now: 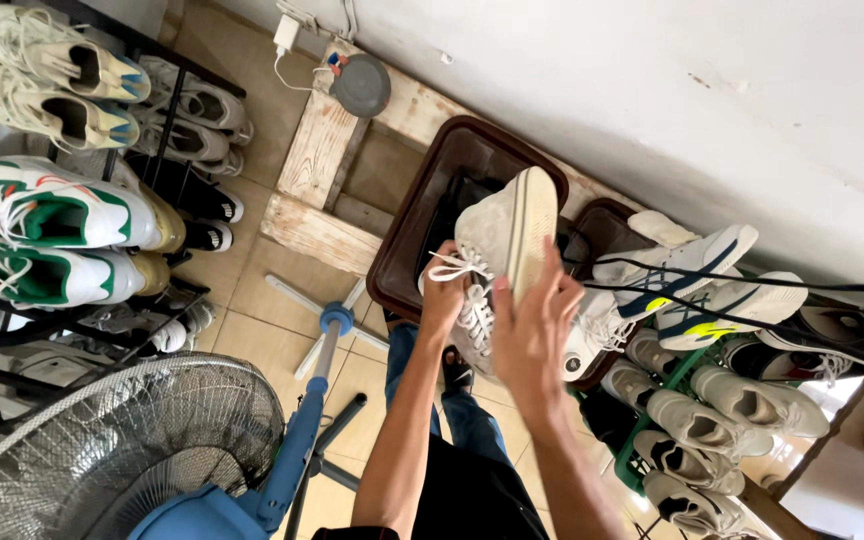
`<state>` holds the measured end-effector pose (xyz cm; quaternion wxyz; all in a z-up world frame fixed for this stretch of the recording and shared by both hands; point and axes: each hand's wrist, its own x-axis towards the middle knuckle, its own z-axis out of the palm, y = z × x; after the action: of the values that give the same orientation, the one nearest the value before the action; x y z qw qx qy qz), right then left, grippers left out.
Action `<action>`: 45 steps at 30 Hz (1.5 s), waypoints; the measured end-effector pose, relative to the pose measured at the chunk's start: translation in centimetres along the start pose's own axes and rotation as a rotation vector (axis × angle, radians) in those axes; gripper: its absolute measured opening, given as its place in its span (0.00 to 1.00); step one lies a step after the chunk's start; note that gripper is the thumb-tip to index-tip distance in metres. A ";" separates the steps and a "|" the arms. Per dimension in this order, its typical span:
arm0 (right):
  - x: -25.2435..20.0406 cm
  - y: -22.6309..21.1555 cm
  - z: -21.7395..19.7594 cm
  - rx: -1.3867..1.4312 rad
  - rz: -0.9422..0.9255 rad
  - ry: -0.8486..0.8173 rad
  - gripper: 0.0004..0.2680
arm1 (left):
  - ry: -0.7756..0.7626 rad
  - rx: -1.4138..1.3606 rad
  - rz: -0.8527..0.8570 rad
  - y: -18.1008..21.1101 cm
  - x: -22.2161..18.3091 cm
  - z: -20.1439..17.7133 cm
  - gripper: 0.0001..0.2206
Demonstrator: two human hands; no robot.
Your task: The person scrapes the sole of a white sneaker with a small tool, pours liquid from a bottle onto a cloth, wipes the shoe, and then places the pair of sneakers onto a tray on a shelf.
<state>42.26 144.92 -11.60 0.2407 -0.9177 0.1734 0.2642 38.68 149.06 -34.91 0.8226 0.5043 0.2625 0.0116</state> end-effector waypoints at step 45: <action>2.8 20.4 0.4 0.093 -0.516 0.172 0.39 | -0.847 0.499 -0.243 10.8 1.9 -1.8 0.21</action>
<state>35.22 127.76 -20.63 0.3264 -0.9385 -0.0342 0.1072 42.22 156.38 -27.29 0.7068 0.6118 -0.0426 -0.3527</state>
